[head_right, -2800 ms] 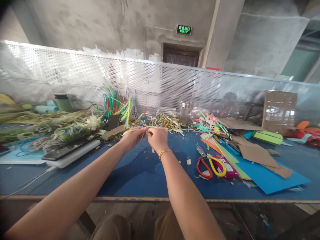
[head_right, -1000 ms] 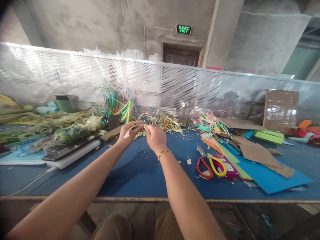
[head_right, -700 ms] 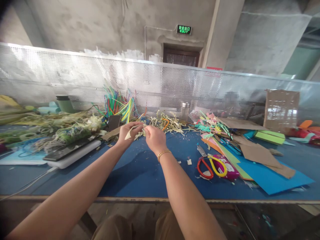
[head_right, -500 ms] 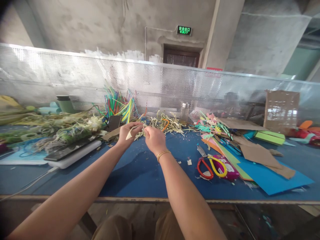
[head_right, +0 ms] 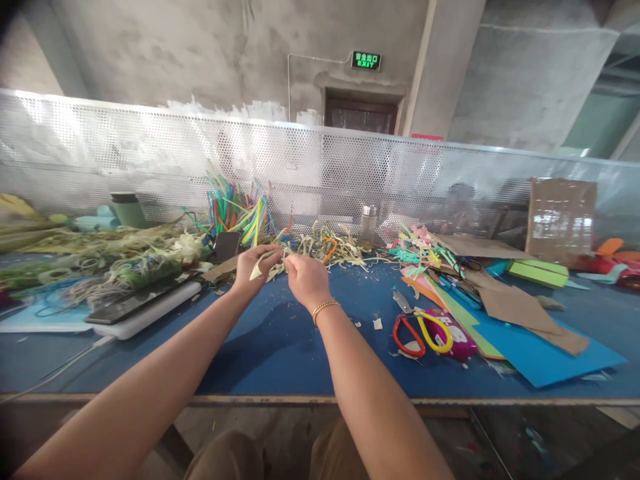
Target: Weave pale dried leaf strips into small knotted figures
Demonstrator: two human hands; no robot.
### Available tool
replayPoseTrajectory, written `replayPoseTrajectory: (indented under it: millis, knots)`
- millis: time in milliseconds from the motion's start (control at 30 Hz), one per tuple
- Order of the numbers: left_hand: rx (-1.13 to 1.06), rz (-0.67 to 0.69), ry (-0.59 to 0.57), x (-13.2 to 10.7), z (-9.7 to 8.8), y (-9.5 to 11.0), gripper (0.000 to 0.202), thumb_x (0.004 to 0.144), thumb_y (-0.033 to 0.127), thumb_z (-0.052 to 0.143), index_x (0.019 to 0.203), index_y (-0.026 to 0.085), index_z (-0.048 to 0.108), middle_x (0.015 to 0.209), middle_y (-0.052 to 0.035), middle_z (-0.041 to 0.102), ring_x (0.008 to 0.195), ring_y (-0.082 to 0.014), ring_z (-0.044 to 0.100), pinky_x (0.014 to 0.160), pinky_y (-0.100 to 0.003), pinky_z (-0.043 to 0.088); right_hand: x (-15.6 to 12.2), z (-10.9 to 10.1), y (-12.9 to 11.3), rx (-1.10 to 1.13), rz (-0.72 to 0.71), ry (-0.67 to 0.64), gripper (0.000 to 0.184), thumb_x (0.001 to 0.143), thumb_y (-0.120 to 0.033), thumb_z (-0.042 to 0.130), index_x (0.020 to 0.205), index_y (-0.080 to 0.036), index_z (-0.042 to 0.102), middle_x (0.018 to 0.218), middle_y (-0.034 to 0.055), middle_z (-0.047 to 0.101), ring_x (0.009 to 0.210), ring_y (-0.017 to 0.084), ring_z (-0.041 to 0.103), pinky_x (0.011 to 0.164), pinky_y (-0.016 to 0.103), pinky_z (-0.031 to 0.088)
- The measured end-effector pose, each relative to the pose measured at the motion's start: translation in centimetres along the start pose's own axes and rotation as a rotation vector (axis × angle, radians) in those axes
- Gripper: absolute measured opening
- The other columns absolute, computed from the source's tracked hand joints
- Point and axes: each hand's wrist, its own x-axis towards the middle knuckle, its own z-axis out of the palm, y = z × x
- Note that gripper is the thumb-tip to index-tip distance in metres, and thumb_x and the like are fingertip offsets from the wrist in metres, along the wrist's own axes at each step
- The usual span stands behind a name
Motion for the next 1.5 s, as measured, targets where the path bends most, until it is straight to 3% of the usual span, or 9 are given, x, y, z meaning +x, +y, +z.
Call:
replayPoseTrajectory:
  millis: [233, 367, 533, 667, 800, 900, 1033, 1267, 1500]
  knots:
    - [-0.023, -0.005, 0.0, -0.1, 0.1, 0.1, 0.027, 0.07, 0.033, 0.067, 0.086, 0.013, 0.072, 0.07, -0.0046, 0.068, 0.064, -0.0164, 0.06, 0.06, -0.027, 0.046, -0.1, 0.0, -0.2, 0.008, -0.016, -0.005, 0.028, 0.096, -0.033, 0.039, 0.086, -0.023, 0.064, 0.081, 0.0021, 0.068, 0.075, 0.015, 0.057, 0.063, 0.025, 0.031]
    - [-0.124, -0.024, -0.066, 0.2, 0.1, -0.2, 0.035, 0.069, 0.032, 0.069, 0.1, 0.015, 0.069, 0.079, -0.005, 0.07, 0.071, -0.0163, 0.063, 0.066, -0.027, 0.049, 0.0, -0.5, -0.4, 0.045, -0.002, 0.017, 0.036, 0.097, -0.038, 0.036, 0.081, -0.022, 0.065, 0.079, 0.0028, 0.067, 0.072, 0.015, 0.055, 0.064, 0.026, 0.032]
    - [-0.133, 0.024, -0.173, 0.4, -0.1, -0.1, 0.043, 0.073, 0.034, 0.067, 0.112, 0.017, 0.064, 0.092, -0.0064, 0.07, 0.081, -0.0175, 0.064, 0.075, -0.029, 0.049, 0.8, -1.7, 1.5, 0.069, 0.119, 0.246, 0.043, 0.097, -0.041, 0.034, 0.084, -0.02, 0.069, 0.085, 0.0061, 0.066, 0.088, 0.018, 0.056, 0.085, 0.03, 0.036]
    - [-0.108, 0.039, -0.272, 0.3, 0.0, 0.1, 0.04, 0.075, 0.035, 0.065, 0.11, 0.016, 0.064, 0.094, -0.0079, 0.069, 0.086, -0.019, 0.063, 0.078, -0.031, 0.048, 1.0, -1.6, 3.2, 0.091, 0.195, 0.244, 0.03, 0.093, -0.032, 0.044, 0.095, -0.022, 0.072, 0.097, 0.0066, 0.068, 0.097, 0.02, 0.056, 0.092, 0.034, 0.035]
    - [-0.151, -0.01, -0.3, 0.1, 0.0, 0.1, 0.035, 0.073, 0.033, 0.067, 0.105, 0.018, 0.062, 0.086, -0.004, 0.067, 0.079, -0.0157, 0.062, 0.073, -0.028, 0.047, 0.9, -1.1, 2.9, 0.121, 0.106, 0.139, 0.025, 0.09, -0.024, 0.051, 0.105, -0.027, 0.07, 0.11, 0.0026, 0.068, 0.105, 0.02, 0.053, 0.096, 0.035, 0.033]
    - [-0.192, -0.044, -0.258, 0.1, 0.1, 0.0, 0.029, 0.072, 0.031, 0.069, 0.097, 0.018, 0.062, 0.082, -0.001, 0.064, 0.074, -0.0125, 0.06, 0.07, -0.025, 0.046, 0.8, -0.9, 2.2, 0.141, 0.099, 0.085, 0.02, 0.089, -0.03, 0.055, 0.1, -0.028, 0.071, 0.103, 0.001, 0.07, 0.102, 0.02, 0.054, 0.094, 0.036, 0.033]
    - [-0.168, -0.044, -0.214, 0.0, 0.3, 0.3, 0.022, 0.069, 0.029, 0.071, 0.086, 0.017, 0.063, 0.086, -0.0015, 0.063, 0.075, -0.0109, 0.059, 0.07, -0.024, 0.046, 0.8, -0.9, 1.8, 0.169, 0.131, 0.1, 0.014, 0.086, -0.033, 0.06, 0.088, -0.027, 0.071, 0.092, 0.0003, 0.071, 0.096, 0.02, 0.055, 0.091, 0.035, 0.034]
    - [-0.187, -0.128, -0.207, 0.5, 0.4, -0.4, 0.021, 0.066, 0.032, 0.075, 0.075, 0.016, 0.064, 0.074, -0.0033, 0.065, 0.066, -0.0128, 0.06, 0.061, -0.025, 0.046, 1.0, -0.6, 2.0, 0.245, 0.15, 0.112, 0.008, 0.081, -0.031, 0.065, 0.083, -0.024, 0.068, 0.091, 0.0009, 0.069, 0.093, 0.019, 0.056, 0.09, 0.033, 0.037]
    - [-0.48, -0.305, -0.258, -0.5, 1.1, 0.0, 0.032, 0.061, 0.041, 0.079, 0.074, 0.018, 0.062, 0.066, -0.0003, 0.062, 0.052, -0.0092, 0.052, 0.046, -0.022, 0.038, 1.1, 0.1, 2.4, 0.426, 0.179, 0.12, 0.011, 0.081, -0.031, 0.062, 0.083, -0.02, 0.065, 0.085, 0.0015, 0.068, 0.084, 0.016, 0.059, 0.085, 0.032, 0.042]
